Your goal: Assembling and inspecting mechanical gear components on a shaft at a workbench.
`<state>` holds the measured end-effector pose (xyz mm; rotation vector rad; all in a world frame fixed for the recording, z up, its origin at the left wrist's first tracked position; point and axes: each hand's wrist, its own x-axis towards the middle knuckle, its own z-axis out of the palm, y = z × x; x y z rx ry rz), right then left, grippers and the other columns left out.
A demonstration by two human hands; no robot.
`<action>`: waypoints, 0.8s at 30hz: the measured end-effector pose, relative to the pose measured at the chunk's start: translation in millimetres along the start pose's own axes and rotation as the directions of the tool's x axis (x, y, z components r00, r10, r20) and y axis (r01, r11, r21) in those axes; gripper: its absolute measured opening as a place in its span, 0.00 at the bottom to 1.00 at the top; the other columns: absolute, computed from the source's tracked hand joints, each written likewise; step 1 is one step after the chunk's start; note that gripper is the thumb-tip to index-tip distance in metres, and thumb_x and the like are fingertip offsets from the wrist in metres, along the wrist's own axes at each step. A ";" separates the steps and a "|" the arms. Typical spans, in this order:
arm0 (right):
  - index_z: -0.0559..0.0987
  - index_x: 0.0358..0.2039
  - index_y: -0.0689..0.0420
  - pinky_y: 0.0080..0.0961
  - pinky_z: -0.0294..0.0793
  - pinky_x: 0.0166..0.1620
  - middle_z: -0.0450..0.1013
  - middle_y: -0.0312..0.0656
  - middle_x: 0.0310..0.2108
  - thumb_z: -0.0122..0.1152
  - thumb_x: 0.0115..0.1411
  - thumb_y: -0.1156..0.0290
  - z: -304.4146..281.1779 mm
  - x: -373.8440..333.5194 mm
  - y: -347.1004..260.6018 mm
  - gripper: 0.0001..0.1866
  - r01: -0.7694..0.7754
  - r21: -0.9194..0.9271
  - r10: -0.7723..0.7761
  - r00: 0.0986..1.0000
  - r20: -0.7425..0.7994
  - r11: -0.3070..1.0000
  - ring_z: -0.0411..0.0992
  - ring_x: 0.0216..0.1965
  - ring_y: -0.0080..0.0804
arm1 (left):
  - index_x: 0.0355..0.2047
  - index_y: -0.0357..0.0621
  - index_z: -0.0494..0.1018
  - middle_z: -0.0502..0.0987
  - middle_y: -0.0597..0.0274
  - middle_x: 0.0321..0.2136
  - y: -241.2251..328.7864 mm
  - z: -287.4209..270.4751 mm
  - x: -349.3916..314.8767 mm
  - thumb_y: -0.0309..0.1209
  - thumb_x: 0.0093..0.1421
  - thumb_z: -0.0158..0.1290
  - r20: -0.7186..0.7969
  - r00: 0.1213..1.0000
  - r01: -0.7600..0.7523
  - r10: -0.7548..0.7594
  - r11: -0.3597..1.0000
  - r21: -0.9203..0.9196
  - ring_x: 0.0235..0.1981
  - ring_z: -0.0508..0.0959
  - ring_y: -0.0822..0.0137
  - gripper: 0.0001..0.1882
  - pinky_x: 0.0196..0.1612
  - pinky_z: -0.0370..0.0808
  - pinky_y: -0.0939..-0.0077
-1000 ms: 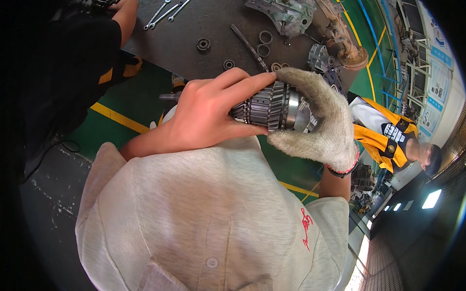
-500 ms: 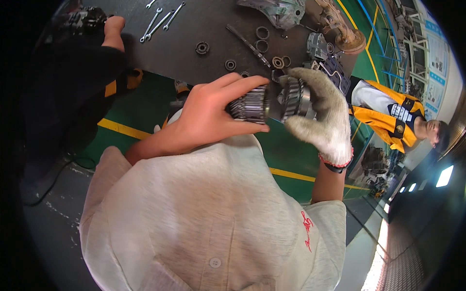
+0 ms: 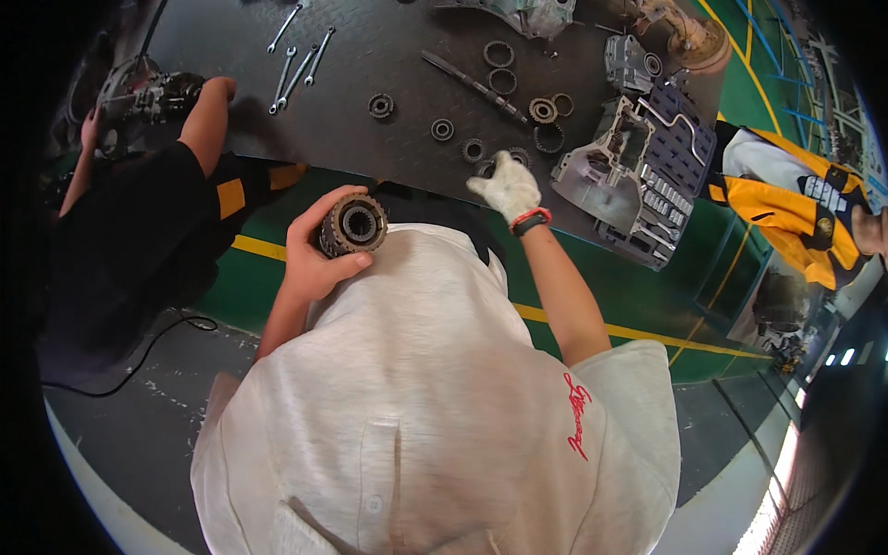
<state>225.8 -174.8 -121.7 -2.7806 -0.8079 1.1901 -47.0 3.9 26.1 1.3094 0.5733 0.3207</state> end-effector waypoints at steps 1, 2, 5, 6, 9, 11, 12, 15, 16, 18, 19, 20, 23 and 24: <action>0.76 0.59 0.61 0.46 0.79 0.58 0.81 0.61 0.49 0.75 0.51 0.49 16.6 5.4 4.6 0.40 -0.029 0.000 0.029 1.000 0.009 1.000 0.80 0.54 0.56 | 0.60 0.33 0.76 0.83 0.56 0.48 1.2 4.2 1.3 0.28 0.45 0.77 0.009 1.000 0.005 -0.005 1.000 0.017 0.50 0.81 0.67 0.40 0.57 0.77 0.70; 0.76 0.58 0.61 0.46 0.79 0.58 0.81 0.61 0.49 0.75 0.51 0.50 30.7 10.2 11.8 0.39 -0.043 -0.007 0.043 0.999 0.030 0.999 0.80 0.54 0.56 | 0.59 0.33 0.76 0.83 0.56 0.48 2.6 8.0 2.6 0.28 0.45 0.77 -0.001 1.000 0.004 -0.004 1.000 0.028 0.50 0.81 0.67 0.40 0.57 0.77 0.71; 0.75 0.56 0.58 0.47 0.78 0.59 0.77 0.57 0.53 0.77 0.50 0.51 73.7 18.2 38.6 0.37 -0.065 -0.052 0.065 0.998 0.002 0.997 0.78 0.55 0.55 | 0.59 0.33 0.76 0.83 0.56 0.48 8.4 20.7 12.4 0.29 0.45 0.77 -0.006 1.000 0.013 -0.013 0.999 0.053 0.50 0.81 0.68 0.40 0.57 0.77 0.71; 0.75 0.56 0.58 0.47 0.77 0.58 0.77 0.56 0.52 0.77 0.50 0.52 80.0 16.3 40.7 0.37 -0.045 -0.083 0.042 0.998 -0.037 0.996 0.77 0.55 0.55 | 0.59 0.33 0.76 0.83 0.56 0.48 9.4 24.2 14.2 0.29 0.45 0.77 -0.009 0.999 0.032 -0.032 0.999 0.038 0.50 0.81 0.68 0.40 0.57 0.76 0.71; 0.74 0.57 0.56 0.48 0.76 0.57 0.76 0.54 0.50 0.76 0.50 0.52 95.5 18.0 47.4 0.37 -0.014 -0.125 0.000 0.994 -0.111 0.992 0.76 0.54 0.53 | 0.59 0.33 0.76 0.83 0.57 0.48 11.2 32.3 19.0 0.29 0.45 0.77 -0.008 0.998 0.060 -0.060 0.997 0.041 0.50 0.81 0.69 0.40 0.58 0.76 0.71; 0.74 0.57 0.56 0.48 0.76 0.56 0.75 0.53 0.50 0.76 0.50 0.52 102.3 21.6 49.7 0.37 -0.005 -0.137 -0.015 0.989 -0.149 0.991 0.76 0.54 0.53 | 0.59 0.33 0.76 0.83 0.57 0.48 11.2 35.8 21.8 0.30 0.45 0.77 0.007 0.996 0.086 -0.086 0.994 0.064 0.50 0.81 0.69 0.40 0.58 0.77 0.71; 0.73 0.59 0.55 0.49 0.76 0.56 0.75 0.52 0.50 0.75 0.51 0.53 104.7 23.5 49.2 0.37 -0.008 -0.135 -0.015 0.985 -0.171 0.991 0.75 0.54 0.52 | 0.59 0.33 0.76 0.83 0.57 0.48 10.6 36.6 23.1 0.30 0.45 0.77 0.012 0.996 0.082 -0.083 0.994 0.071 0.50 0.81 0.69 0.40 0.58 0.77 0.71; 0.72 0.62 0.54 0.49 0.76 0.56 0.74 0.52 0.52 0.74 0.53 0.55 112.4 24.9 55.5 0.38 0.019 -0.106 -0.046 0.965 -0.257 0.994 0.74 0.55 0.52 | 0.59 0.33 0.76 0.83 0.58 0.48 11.5 38.3 26.7 0.31 0.46 0.77 0.030 0.997 0.064 -0.068 0.988 0.137 0.50 0.81 0.69 0.40 0.58 0.77 0.71; 0.71 0.64 0.54 0.49 0.75 0.57 0.73 0.51 0.54 0.73 0.54 0.57 114.1 24.3 60.0 0.39 0.050 -0.090 -0.076 0.946 -0.315 0.995 0.74 0.56 0.52 | 0.59 0.34 0.76 0.84 0.58 0.48 12.0 40.3 28.3 0.31 0.46 0.77 0.032 0.996 0.083 -0.088 0.989 0.120 0.50 0.81 0.69 0.40 0.58 0.77 0.71; 0.70 0.66 0.54 0.49 0.75 0.58 0.73 0.51 0.55 0.72 0.55 0.57 108.0 18.6 56.3 0.39 0.050 -0.062 -0.067 0.947 -0.314 0.997 0.73 0.57 0.53 | 0.59 0.34 0.76 0.84 0.58 0.48 14.8 40.7 27.5 0.31 0.46 0.78 0.031 0.994 0.097 -0.101 0.989 0.116 0.50 0.81 0.70 0.39 0.58 0.77 0.71; 0.70 0.67 0.54 0.48 0.75 0.59 0.73 0.50 0.57 0.72 0.56 0.58 103.8 14.7 56.2 0.40 0.044 -0.043 -0.055 0.950 -0.307 0.998 0.73 0.58 0.53 | 0.59 0.34 0.76 0.84 0.58 0.48 14.5 42.5 28.1 0.30 0.47 0.78 0.035 0.994 0.094 -0.100 0.988 0.126 0.49 0.81 0.70 0.39 0.57 0.77 0.72; 0.70 0.67 0.54 0.47 0.74 0.60 0.73 0.50 0.58 0.72 0.58 0.55 89.5 4.7 48.0 0.39 0.037 -0.021 -0.042 0.956 -0.290 0.999 0.72 0.60 0.52 | 0.59 0.35 0.77 0.84 0.59 0.48 14.1 41.2 28.3 0.30 0.47 0.78 0.035 0.995 0.090 -0.095 0.986 0.137 0.49 0.81 0.70 0.39 0.57 0.77 0.72; 0.67 0.70 0.57 0.45 0.76 0.61 0.70 0.53 0.66 0.71 0.62 0.56 9.6 -44.4 6.3 0.41 0.110 0.337 -0.034 0.974 -0.225 0.935 0.73 0.62 0.51 | 0.58 0.36 0.78 0.84 0.58 0.47 12.5 40.8 28.0 0.31 0.46 0.78 0.037 0.996 0.072 -0.082 0.972 0.223 0.49 0.82 0.70 0.38 0.56 0.78 0.72; 0.64 0.73 0.57 0.43 0.77 0.62 0.67 0.55 0.68 0.71 0.62 0.61 -12.1 -62.4 -4.5 0.42 0.188 0.662 -0.113 0.981 -0.154 0.726 0.72 0.64 0.50 | 0.57 0.39 0.79 0.85 0.55 0.48 10.3 40.9 29.9 0.34 0.46 0.78 0.049 0.997 0.048 -0.065 0.953 0.299 0.48 0.84 0.66 0.37 0.54 0.79 0.71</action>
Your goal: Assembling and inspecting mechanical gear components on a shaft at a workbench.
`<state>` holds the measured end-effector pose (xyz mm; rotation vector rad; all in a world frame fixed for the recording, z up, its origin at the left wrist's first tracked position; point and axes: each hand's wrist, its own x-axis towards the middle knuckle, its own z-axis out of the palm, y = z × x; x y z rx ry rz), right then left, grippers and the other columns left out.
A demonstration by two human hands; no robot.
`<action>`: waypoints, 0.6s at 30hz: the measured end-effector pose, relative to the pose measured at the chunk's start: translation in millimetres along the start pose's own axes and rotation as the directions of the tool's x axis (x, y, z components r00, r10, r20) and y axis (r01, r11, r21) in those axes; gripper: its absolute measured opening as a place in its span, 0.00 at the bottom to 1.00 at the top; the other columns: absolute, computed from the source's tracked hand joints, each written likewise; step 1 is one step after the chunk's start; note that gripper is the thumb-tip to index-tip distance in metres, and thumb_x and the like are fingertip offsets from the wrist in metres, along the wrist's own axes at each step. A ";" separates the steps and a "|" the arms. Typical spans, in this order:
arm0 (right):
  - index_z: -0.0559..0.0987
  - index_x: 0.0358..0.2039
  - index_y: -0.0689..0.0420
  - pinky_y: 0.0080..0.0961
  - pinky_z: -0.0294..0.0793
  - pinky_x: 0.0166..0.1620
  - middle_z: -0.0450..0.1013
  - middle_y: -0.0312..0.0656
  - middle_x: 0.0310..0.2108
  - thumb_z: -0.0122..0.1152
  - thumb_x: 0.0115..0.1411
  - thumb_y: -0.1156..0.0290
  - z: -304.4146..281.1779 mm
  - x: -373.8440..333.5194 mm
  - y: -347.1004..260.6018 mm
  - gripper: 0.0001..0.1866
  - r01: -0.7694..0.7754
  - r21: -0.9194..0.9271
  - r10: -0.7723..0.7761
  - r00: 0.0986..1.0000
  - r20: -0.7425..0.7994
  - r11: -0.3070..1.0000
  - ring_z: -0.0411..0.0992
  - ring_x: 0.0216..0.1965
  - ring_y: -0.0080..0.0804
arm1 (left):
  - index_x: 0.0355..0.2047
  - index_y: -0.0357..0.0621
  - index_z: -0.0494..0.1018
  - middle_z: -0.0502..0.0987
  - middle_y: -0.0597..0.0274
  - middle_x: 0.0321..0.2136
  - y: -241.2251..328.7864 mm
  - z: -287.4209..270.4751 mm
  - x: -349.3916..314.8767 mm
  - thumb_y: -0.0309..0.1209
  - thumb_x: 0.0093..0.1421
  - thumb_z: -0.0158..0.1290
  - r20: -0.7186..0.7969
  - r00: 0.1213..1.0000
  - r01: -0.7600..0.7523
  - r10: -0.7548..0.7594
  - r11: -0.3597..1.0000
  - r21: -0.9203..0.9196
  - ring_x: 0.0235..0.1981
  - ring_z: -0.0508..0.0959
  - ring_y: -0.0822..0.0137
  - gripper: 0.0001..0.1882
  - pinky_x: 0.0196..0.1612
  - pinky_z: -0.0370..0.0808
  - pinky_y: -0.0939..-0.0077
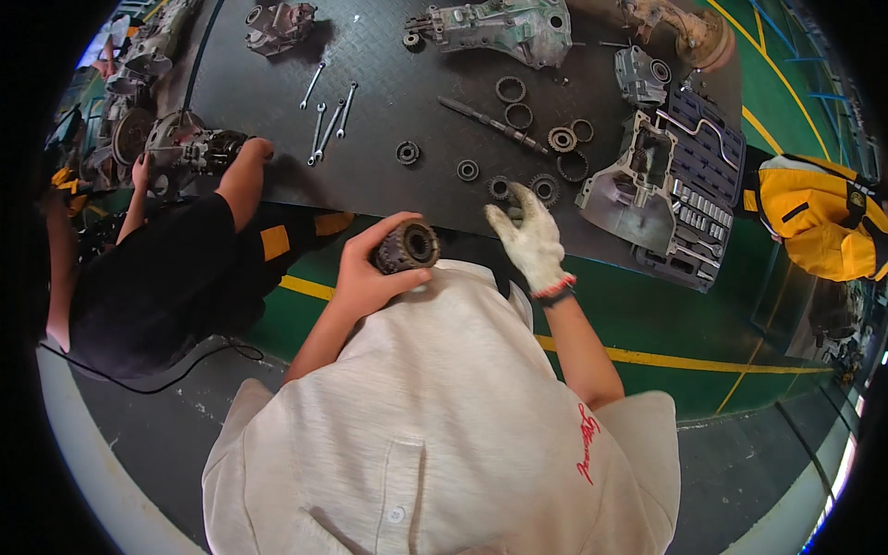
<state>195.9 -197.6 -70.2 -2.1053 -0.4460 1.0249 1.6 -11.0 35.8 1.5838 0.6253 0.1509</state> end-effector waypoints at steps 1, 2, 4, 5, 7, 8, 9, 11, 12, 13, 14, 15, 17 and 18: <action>0.61 0.75 0.57 0.40 0.77 0.63 0.64 0.57 0.71 0.71 0.63 0.65 -8.1 -14.1 -23.9 0.43 0.010 0.385 -0.051 0.994 0.096 0.923 0.71 0.66 0.48 | 0.57 0.39 0.79 0.85 0.55 0.48 -1.3 1.0 1.0 0.34 0.46 0.78 0.004 1.000 -0.008 0.008 1.000 0.002 0.48 0.84 0.66 0.37 0.54 0.79 0.71; 0.58 0.77 0.57 0.38 0.77 0.64 0.63 0.57 0.72 0.71 0.63 0.69 -15.9 -32.3 -52.0 0.45 0.018 0.467 -0.116 0.976 0.183 0.884 0.69 0.68 0.48 | 0.59 0.40 0.78 0.85 0.55 0.48 -2.9 2.2 2.4 0.33 0.46 0.78 0.025 0.999 -0.049 0.046 0.991 0.121 0.48 0.84 0.66 0.38 0.55 0.79 0.71; 0.51 0.80 0.55 0.41 0.75 0.66 0.59 0.59 0.73 0.70 0.63 0.72 -20.8 -60.0 -100.5 0.50 -0.050 0.534 -0.169 0.921 0.352 0.844 0.66 0.70 0.54 | 0.60 0.42 0.78 0.85 0.53 0.48 -3.3 4.8 8.9 0.32 0.45 0.77 0.065 0.994 -0.105 0.092 0.967 0.233 0.47 0.85 0.62 0.39 0.53 0.79 0.71; 0.55 0.78 0.56 0.38 0.75 0.65 0.63 0.59 0.71 0.70 0.63 0.72 -18.9 -68.5 -112.4 0.47 -0.026 0.503 -0.207 0.892 0.402 0.864 0.69 0.68 0.49 | 0.60 0.42 0.78 0.85 0.53 0.48 -6.8 4.7 9.5 0.32 0.45 0.77 0.068 0.993 -0.109 0.096 0.967 0.230 0.47 0.85 0.62 0.39 0.53 0.79 0.71; 0.63 0.75 0.58 0.33 0.75 0.64 0.69 0.58 0.67 0.70 0.63 0.71 -19.1 -75.5 -141.2 0.42 0.056 0.176 -0.126 0.901 0.416 0.983 0.73 0.64 0.42 | 0.58 0.44 0.79 0.84 0.55 0.46 -15.2 4.0 6.1 0.36 0.45 0.75 0.127 0.989 -0.112 0.080 0.956 0.270 0.43 0.86 0.55 0.38 0.47 0.82 0.65; 0.63 0.75 0.58 0.33 0.75 0.64 0.69 0.58 0.67 0.70 0.63 0.71 -16.6 -76.1 -138.9 0.42 0.060 0.172 -0.127 0.903 0.410 0.983 0.73 0.64 0.42 | 0.58 0.44 0.79 0.84 0.56 0.45 -13.2 4.3 7.8 0.37 0.45 0.75 0.121 0.987 -0.134 0.105 0.953 0.272 0.42 0.86 0.54 0.38 0.45 0.82 0.64; 0.66 0.73 0.60 0.31 0.76 0.63 0.72 0.57 0.65 0.71 0.63 0.70 -13.2 -76.8 -132.3 0.40 0.066 0.226 -0.148 0.917 0.369 0.972 0.74 0.63 0.39 | 0.58 0.44 0.79 0.84 0.56 0.45 -11.7 3.4 7.4 0.37 0.45 0.75 0.122 0.986 -0.140 0.111 0.952 0.270 0.42 0.86 0.54 0.38 0.45 0.82 0.64; 0.69 0.72 0.62 0.30 0.76 0.62 0.74 0.56 0.64 0.71 0.63 0.69 -11.2 -79.0 -132.6 0.37 0.078 0.277 -0.171 0.929 0.329 0.958 0.75 0.62 0.36 | 0.59 0.45 0.79 0.84 0.56 0.45 -9.4 2.3 3.7 0.39 0.45 0.74 0.142 0.986 -0.124 0.083 0.943 0.309 0.42 0.86 0.54 0.38 0.45 0.82 0.64; 0.69 0.71 0.64 0.29 0.76 0.61 0.75 0.53 0.63 0.71 0.63 0.71 -12.4 -80.5 -136.8 0.37 0.000 0.341 -0.128 0.927 0.353 0.940 0.75 0.61 0.33 | 0.58 0.45 0.79 0.84 0.56 0.46 -11.0 1.9 4.4 0.40 0.45 0.75 0.132 0.984 -0.158 0.122 0.936 0.314 0.41 0.86 0.54 0.38 0.45 0.82 0.65; 0.69 0.71 0.65 0.28 0.76 0.61 0.76 0.50 0.61 0.71 0.63 0.72 -13.1 -80.9 -139.8 0.36 -0.079 0.400 -0.088 0.920 0.382 0.913 0.75 0.59 0.31 | 0.58 0.45 0.79 0.84 0.56 0.46 -11.7 1.4 3.4 0.40 0.45 0.75 0.125 0.984 -0.158 0.124 0.936 0.314 0.41 0.86 0.54 0.38 0.45 0.82 0.65; 0.69 0.71 0.65 0.28 0.76 0.61 0.76 0.50 0.61 0.71 0.63 0.72 -14.6 -79.5 -140.9 0.36 -0.073 0.396 -0.094 0.917 0.388 0.915 0.75 0.59 0.31 | 0.58 0.45 0.80 0.84 0.55 0.46 -11.5 1.2 3.1 0.42 0.46 0.75 0.099 0.987 -0.154 0.129 0.935 0.319 0.42 0.86 0.54 0.38 0.46 0.82 0.65; 0.70 0.70 0.66 0.26 0.77 0.59 0.76 0.47 0.59 0.71 0.63 0.73 -17.0 -77.2 -140.9 0.36 -0.121 0.426 -0.069 0.912 0.404 0.897 0.75 0.56 0.28 | 0.58 0.45 0.80 0.84 0.55 0.46 -10.7 0.9 2.6 0.43 0.46 0.76 0.069 0.989 -0.149 0.133 0.934 0.324 0.42 0.86 0.54 0.38 0.46 0.82 0.64; 0.73 0.68 0.64 0.21 0.78 0.54 0.77 0.38 0.50 0.71 0.63 0.76 -18.5 -63.4 -124.7 0.33 -0.053 0.525 -0.151 0.929 0.337 0.849 0.76 0.47 0.22 | 0.58 0.45 0.80 0.84 0.54 0.46 -8.0 -1.9 0.1 0.44 0.46 0.76 0.012 0.994 -0.103 0.105 0.944 0.315 0.43 0.86 0.54 0.38 0.47 0.82 0.65; 0.75 0.66 0.63 0.21 0.79 0.52 0.77 0.37 0.49 0.71 0.63 0.76 -23.5 -52.6 -119.7 0.31 0.003 0.484 -0.155 0.949 0.274 0.875 0.76 0.46 0.21 | 0.58 0.45 0.80 0.85 0.53 0.46 -6.5 -4.7 -1.4 0.44 0.47 0.77 -0.035 0.997 -0.060 0.073 0.952 0.301 0.44 0.86 0.54 0.39 0.48 0.82 0.65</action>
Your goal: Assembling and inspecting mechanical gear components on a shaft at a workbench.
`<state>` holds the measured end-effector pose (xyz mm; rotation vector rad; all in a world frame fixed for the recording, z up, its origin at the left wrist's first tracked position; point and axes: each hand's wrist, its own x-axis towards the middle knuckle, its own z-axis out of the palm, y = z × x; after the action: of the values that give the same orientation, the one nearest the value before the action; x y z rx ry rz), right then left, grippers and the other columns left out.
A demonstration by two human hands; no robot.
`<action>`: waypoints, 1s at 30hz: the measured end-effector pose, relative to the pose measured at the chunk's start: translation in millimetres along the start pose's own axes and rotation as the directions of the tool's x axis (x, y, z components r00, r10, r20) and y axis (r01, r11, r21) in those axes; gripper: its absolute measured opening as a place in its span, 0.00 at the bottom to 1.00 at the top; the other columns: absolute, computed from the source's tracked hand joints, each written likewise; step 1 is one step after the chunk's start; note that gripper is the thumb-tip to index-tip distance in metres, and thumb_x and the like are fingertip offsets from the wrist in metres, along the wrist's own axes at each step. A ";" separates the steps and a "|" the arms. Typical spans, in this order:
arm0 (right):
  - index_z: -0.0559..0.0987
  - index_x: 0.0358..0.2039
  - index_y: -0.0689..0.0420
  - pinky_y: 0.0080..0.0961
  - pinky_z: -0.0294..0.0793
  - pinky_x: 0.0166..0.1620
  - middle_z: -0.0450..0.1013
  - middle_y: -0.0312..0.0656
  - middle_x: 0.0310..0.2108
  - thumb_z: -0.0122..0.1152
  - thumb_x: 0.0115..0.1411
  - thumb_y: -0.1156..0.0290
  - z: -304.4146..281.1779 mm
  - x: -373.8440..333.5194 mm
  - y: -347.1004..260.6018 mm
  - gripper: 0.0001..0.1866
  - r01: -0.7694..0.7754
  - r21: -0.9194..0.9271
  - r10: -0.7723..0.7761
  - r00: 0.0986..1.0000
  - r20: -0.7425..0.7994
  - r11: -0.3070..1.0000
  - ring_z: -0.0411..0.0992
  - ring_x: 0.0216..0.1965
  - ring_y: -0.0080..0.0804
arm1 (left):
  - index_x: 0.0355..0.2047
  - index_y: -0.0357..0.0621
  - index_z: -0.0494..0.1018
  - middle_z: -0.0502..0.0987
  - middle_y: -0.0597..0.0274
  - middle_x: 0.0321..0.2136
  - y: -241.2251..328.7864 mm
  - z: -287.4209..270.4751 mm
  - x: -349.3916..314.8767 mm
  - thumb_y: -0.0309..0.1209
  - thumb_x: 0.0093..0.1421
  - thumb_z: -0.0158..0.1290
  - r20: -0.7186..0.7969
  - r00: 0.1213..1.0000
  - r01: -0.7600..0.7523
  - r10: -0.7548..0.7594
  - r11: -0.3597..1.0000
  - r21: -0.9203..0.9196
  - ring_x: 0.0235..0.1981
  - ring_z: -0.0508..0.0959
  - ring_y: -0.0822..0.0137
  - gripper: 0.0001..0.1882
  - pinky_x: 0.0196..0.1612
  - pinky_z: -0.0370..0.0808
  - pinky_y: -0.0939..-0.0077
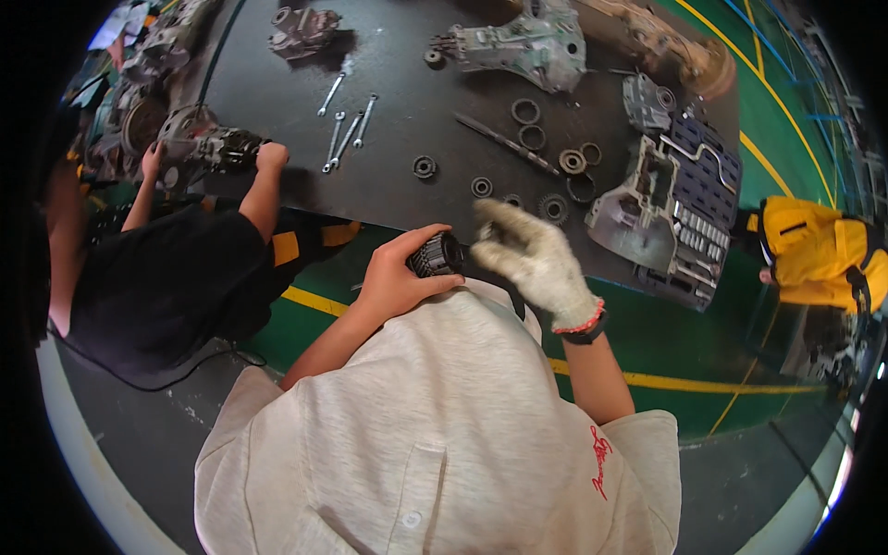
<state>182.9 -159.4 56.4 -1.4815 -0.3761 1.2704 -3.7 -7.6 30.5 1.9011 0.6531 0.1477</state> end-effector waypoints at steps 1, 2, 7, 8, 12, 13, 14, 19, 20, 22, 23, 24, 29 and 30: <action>0.77 0.65 0.62 0.22 0.79 0.50 0.78 0.37 0.48 0.72 0.62 0.75 -13.2 9.8 0.9 0.30 0.036 -0.065 -0.039 0.998 -0.050 0.997 0.76 0.45 0.21 | 0.58 0.45 0.80 0.85 0.53 0.46 1.5 -1.1 -2.2 0.44 0.47 0.77 -0.031 0.999 0.011 -0.010 1.000 0.010 0.44 0.86 0.54 0.39 0.48 0.82 0.65; 0.79 0.63 0.59 0.25 0.80 0.49 0.81 0.41 0.46 0.73 0.61 0.70 -30.8 28.9 8.0 0.29 0.069 -0.359 -0.118 0.986 -0.117 0.931 0.79 0.43 0.25 | 0.58 0.43 0.79 0.85 0.52 0.47 1.4 -3.5 -3.2 0.41 0.47 0.77 -0.024 0.998 0.065 -0.065 0.998 -0.018 0.45 0.86 0.57 0.38 0.51 0.81 0.66; 0.77 0.64 0.51 0.46 0.75 0.64 0.74 0.55 0.59 0.68 0.60 0.58 -97.5 171.1 111.6 0.32 -0.097 -0.914 -0.157 0.973 -0.171 0.393 0.73 0.61 0.57 | 0.58 0.40 0.79 0.85 0.54 0.48 7.4 -7.7 -16.7 0.36 0.48 0.77 -0.061 0.979 0.190 -0.196 0.977 -0.095 0.48 0.84 0.64 0.36 0.55 0.79 0.69; 0.77 0.64 0.51 0.47 0.75 0.63 0.74 0.56 0.59 0.69 0.60 0.58 -102.4 190.0 129.6 0.31 -0.110 -0.930 -0.126 0.978 -0.164 0.350 0.74 0.60 0.57 | 0.58 0.39 0.79 0.85 0.58 0.47 9.8 -5.6 -19.6 0.33 0.48 0.76 -0.070 0.969 0.225 -0.236 0.965 -0.138 0.48 0.83 0.68 0.36 0.56 0.78 0.70; 0.77 0.61 0.53 0.48 0.79 0.59 0.75 0.56 0.56 0.69 0.61 0.55 -98.2 230.4 165.1 0.30 -0.108 -0.976 -0.029 0.993 -0.116 0.190 0.76 0.57 0.57 | 0.59 0.41 0.78 0.85 0.55 0.48 10.3 11.4 -37.9 0.36 0.50 0.76 -0.169 0.928 0.278 -0.332 0.920 -0.277 0.49 0.84 0.65 0.36 0.57 0.78 0.69; 0.77 0.61 0.53 0.48 0.79 0.59 0.75 0.56 0.56 0.69 0.61 0.55 -100.7 236.0 168.0 0.30 -0.099 -0.977 -0.029 0.994 -0.107 0.190 0.76 0.57 0.57 | 0.59 0.41 0.78 0.85 0.55 0.48 10.5 15.5 -40.6 0.36 0.50 0.76 -0.177 0.925 0.280 -0.335 0.919 -0.276 0.49 0.84 0.65 0.36 0.57 0.78 0.69; 0.76 0.59 0.54 0.48 0.80 0.57 0.75 0.55 0.56 0.69 0.61 0.54 -101.1 238.9 170.8 0.29 -0.122 -0.982 -0.025 0.992 -0.127 0.144 0.77 0.56 0.56 | 0.59 0.40 0.78 0.85 0.56 0.48 11.7 18.2 -43.9 0.35 0.51 0.76 -0.191 0.913 0.294 -0.360 0.907 -0.302 0.49 0.83 0.66 0.35 0.57 0.78 0.70; 0.76 0.55 0.57 0.43 0.81 0.54 0.78 0.53 0.53 0.70 0.61 0.51 -106.3 242.5 178.6 0.29 -0.081 -0.996 -0.043 0.996 -0.079 -0.041 0.79 0.54 0.50 | 0.60 0.39 0.77 0.82 0.62 0.48 16.2 22.6 -48.8 0.29 0.50 0.75 -0.214 0.888 0.305 -0.407 0.869 -0.389 0.49 0.80 0.72 0.36 0.58 0.75 0.73; 0.76 0.56 0.58 0.43 0.81 0.54 0.78 0.52 0.51 0.71 0.61 0.50 -101.9 239.7 178.1 0.31 -0.061 -0.997 -0.072 0.996 -0.057 -0.053 0.79 0.53 0.51 | 0.60 0.39 0.77 0.82 0.62 0.48 16.3 24.4 -50.6 0.29 0.50 0.75 -0.233 0.879 0.300 -0.417 0.861 -0.411 0.49 0.80 0.72 0.36 0.58 0.75 0.74; 0.74 0.58 0.57 0.42 0.80 0.56 0.76 0.51 0.54 0.72 0.60 0.49 -92.0 234.0 170.3 0.33 -0.077 -0.996 -0.117 0.991 -0.071 -0.052 0.77 0.56 0.50 | 0.61 0.38 0.76 0.82 0.63 0.48 16.3 26.0 -51.9 0.29 0.50 0.74 -0.246 0.867 0.304 -0.433 0.851 -0.429 0.49 0.80 0.72 0.36 0.58 0.75 0.74; 0.74 0.58 0.57 0.41 0.80 0.55 0.75 0.50 0.53 0.73 0.59 0.49 -83.5 229.6 164.8 0.34 -0.075 -0.994 -0.184 0.981 -0.058 -0.083 0.77 0.55 0.48 | 0.61 0.38 0.76 0.82 0.63 0.48 14.5 26.7 -52.2 0.29 0.50 0.74 -0.243 0.866 0.307 -0.437 0.847 -0.433 0.49 0.80 0.72 0.36 0.58 0.75 0.74; 0.74 0.58 0.57 0.41 0.79 0.54 0.74 0.49 0.53 0.73 0.59 0.50 -71.7 223.3 153.0 0.34 -0.032 -0.996 -0.219 0.976 -0.012 -0.084 0.76 0.55 0.48 | 0.61 0.38 0.76 0.82 0.63 0.48 12.3 28.9 -53.8 0.29 0.50 0.74 -0.252 0.859 0.305 -0.446 0.841 -0.447 0.49 0.80 0.72 0.36 0.58 0.75 0.74; 0.73 0.61 0.53 0.44 0.79 0.56 0.72 0.47 0.56 0.73 0.59 0.54 15.4 251.2 136.3 0.34 0.269 -0.960 -0.067 0.962 0.264 0.077 0.73 0.60 0.48 | 0.60 0.38 0.77 0.82 0.62 0.47 4.5 27.3 -60.7 0.29 0.50 0.74 -0.276 0.831 0.336 -0.484 0.831 -0.444 0.49 0.80 0.72 0.36 0.57 0.75 0.74; 0.73 0.62 0.51 0.45 0.79 0.57 0.71 0.48 0.57 0.73 0.59 0.54 31.3 260.8 144.5 0.34 0.294 -0.954 -0.103 0.952 0.287 0.056 0.73 0.59 0.49 | 0.60 0.38 0.77 0.83 0.62 0.46 4.3 25.9 -61.6 0.31 0.50 0.75 -0.284 0.829 0.328 -0.482 0.830 -0.451 0.49 0.80 0.72 0.36 0.57 0.76 0.73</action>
<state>198.7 9.5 -190.8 -2.3320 -1.8418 0.7686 -43.9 -61.0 35.3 1.3151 1.2032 0.3530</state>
